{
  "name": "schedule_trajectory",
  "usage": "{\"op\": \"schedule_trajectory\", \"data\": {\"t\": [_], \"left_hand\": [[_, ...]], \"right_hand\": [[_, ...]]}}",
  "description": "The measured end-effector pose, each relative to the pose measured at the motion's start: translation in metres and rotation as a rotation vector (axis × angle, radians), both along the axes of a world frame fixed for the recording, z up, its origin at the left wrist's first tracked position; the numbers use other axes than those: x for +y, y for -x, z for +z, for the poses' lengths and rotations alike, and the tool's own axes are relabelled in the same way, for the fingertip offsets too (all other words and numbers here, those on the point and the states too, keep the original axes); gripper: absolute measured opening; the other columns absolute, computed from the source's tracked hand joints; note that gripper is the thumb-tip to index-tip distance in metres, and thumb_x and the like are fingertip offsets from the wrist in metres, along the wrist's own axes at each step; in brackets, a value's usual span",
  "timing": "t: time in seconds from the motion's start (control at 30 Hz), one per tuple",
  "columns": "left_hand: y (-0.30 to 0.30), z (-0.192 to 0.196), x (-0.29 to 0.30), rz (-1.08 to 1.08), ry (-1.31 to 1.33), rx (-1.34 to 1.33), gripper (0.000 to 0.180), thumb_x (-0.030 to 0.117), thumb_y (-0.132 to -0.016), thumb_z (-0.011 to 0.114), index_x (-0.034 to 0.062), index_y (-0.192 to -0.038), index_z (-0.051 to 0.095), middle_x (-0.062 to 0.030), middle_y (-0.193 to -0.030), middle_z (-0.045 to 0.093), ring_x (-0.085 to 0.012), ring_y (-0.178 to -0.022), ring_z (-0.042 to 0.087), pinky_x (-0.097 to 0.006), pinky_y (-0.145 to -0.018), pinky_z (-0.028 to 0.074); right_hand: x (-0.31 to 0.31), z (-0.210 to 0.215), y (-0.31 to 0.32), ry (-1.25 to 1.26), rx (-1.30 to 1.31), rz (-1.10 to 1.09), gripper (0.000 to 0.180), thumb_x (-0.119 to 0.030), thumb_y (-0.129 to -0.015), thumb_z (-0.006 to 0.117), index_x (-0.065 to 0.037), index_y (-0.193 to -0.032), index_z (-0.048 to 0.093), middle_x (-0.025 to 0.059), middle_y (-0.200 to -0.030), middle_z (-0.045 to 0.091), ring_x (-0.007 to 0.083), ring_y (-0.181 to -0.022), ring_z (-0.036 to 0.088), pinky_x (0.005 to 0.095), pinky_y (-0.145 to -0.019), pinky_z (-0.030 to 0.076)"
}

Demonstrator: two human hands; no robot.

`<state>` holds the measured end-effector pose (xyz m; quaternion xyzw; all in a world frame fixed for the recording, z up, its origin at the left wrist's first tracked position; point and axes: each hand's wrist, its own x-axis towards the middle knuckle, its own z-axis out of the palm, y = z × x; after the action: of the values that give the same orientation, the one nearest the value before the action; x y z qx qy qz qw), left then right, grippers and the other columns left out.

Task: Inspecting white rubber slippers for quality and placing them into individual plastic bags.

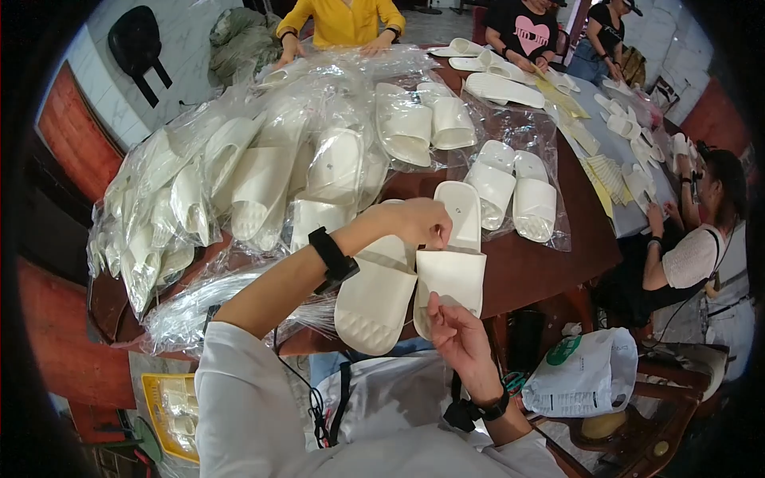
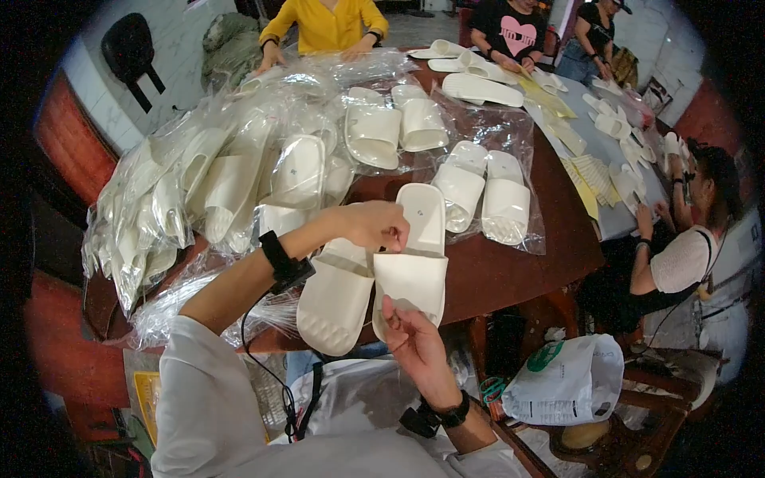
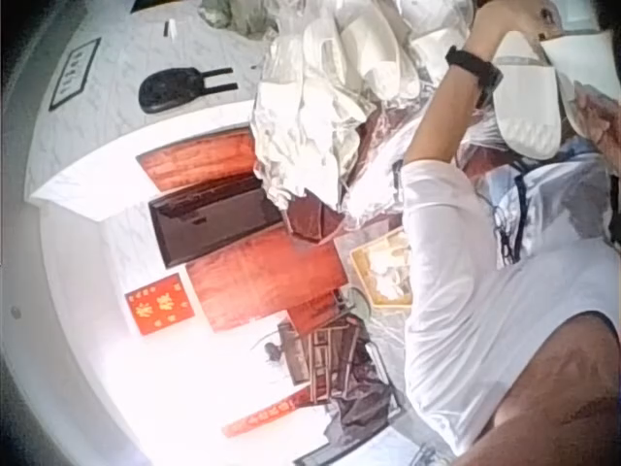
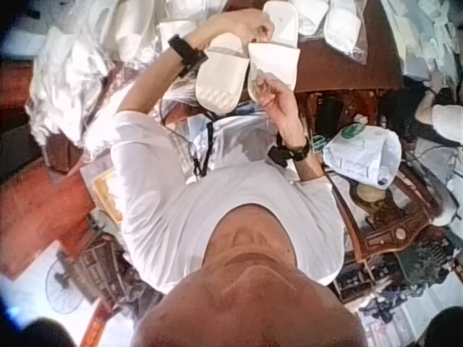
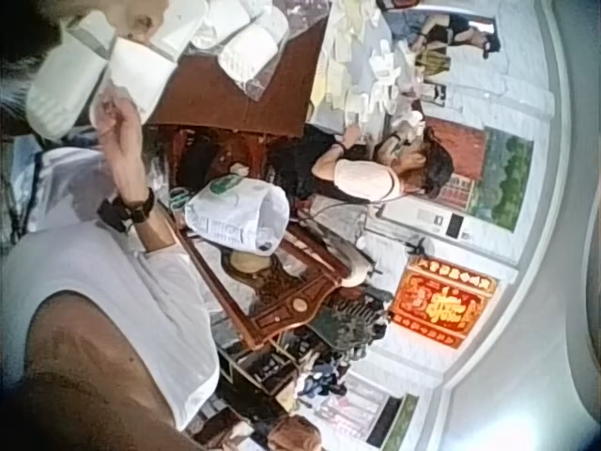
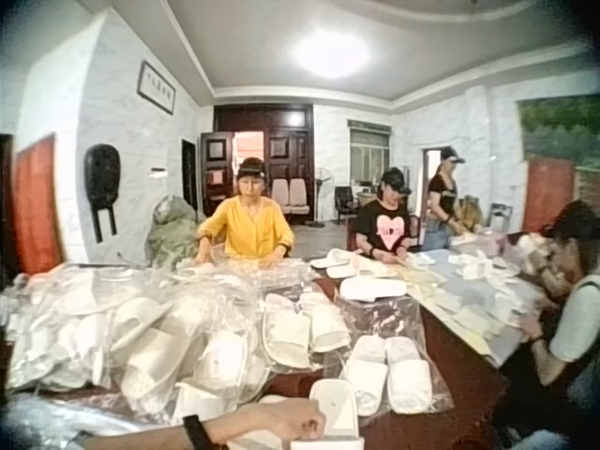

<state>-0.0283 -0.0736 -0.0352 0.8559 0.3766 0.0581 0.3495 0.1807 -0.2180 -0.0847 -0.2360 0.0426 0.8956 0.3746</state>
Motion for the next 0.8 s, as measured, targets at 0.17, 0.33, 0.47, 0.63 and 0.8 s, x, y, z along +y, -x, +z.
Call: {"op": "schedule_trajectory", "data": {"t": [0.17,0.33,0.47,0.63,0.8], "left_hand": [[0.030,0.001,0.000,0.041,-0.538,-0.172,0.008,0.012,-0.079,0.068,0.0064,-0.085,0.069,-0.0086,-0.083,0.058,-0.0239,-0.073,0.058,-0.035,-0.066,0.048],[0.034,0.022,-0.013,0.252,-0.002,-0.180,0.009,0.011,-0.081,0.069,0.0064,-0.089,0.070,-0.0027,-0.084,0.062,-0.0133,-0.077,0.059,-0.028,-0.069,0.047],[0.053,0.012,-0.021,0.240,0.310,-0.353,0.013,0.010,-0.081,0.070,0.0033,-0.093,0.070,0.0022,-0.077,0.064,-0.0057,-0.071,0.055,-0.025,-0.067,0.046],[0.051,0.030,-0.036,0.183,0.102,-0.039,0.015,0.004,-0.079,0.068,0.0041,-0.094,0.069,-0.0022,-0.076,0.063,-0.0100,-0.068,0.055,-0.026,-0.065,0.046],[0.053,0.026,-0.047,0.246,-0.022,0.035,0.015,0.000,-0.076,0.066,0.0039,-0.089,0.070,-0.0082,-0.075,0.064,-0.0176,-0.067,0.060,-0.030,-0.066,0.049]], "right_hand": [[-0.011,0.020,-0.003,-0.157,-0.198,0.027,0.032,0.002,-0.092,0.049,-0.001,-0.124,0.049,0.0074,-0.118,0.059,0.0179,-0.115,0.058,0.0188,-0.059,0.048],[-0.020,0.015,-0.016,-0.301,-0.353,0.114,0.036,-0.002,-0.095,0.047,-0.002,-0.131,0.047,0.0071,-0.126,0.057,0.0173,-0.115,0.059,0.0188,-0.060,0.050],[-0.024,0.015,-0.020,-0.328,-0.416,0.205,0.038,-0.005,-0.096,0.047,-0.004,-0.134,0.046,0.0090,-0.131,0.056,0.0160,-0.111,0.060,0.0180,-0.058,0.048],[-0.027,0.016,-0.021,-0.321,-0.439,0.209,0.037,-0.006,-0.097,0.047,-0.004,-0.133,0.047,0.0092,-0.129,0.058,0.0158,-0.107,0.062,0.0177,-0.057,0.047],[-0.027,0.016,-0.013,-0.313,-0.435,0.216,0.035,-0.006,-0.096,0.049,-0.005,-0.131,0.049,0.0105,-0.126,0.060,0.0155,-0.103,0.064,0.0174,-0.058,0.049]]}}
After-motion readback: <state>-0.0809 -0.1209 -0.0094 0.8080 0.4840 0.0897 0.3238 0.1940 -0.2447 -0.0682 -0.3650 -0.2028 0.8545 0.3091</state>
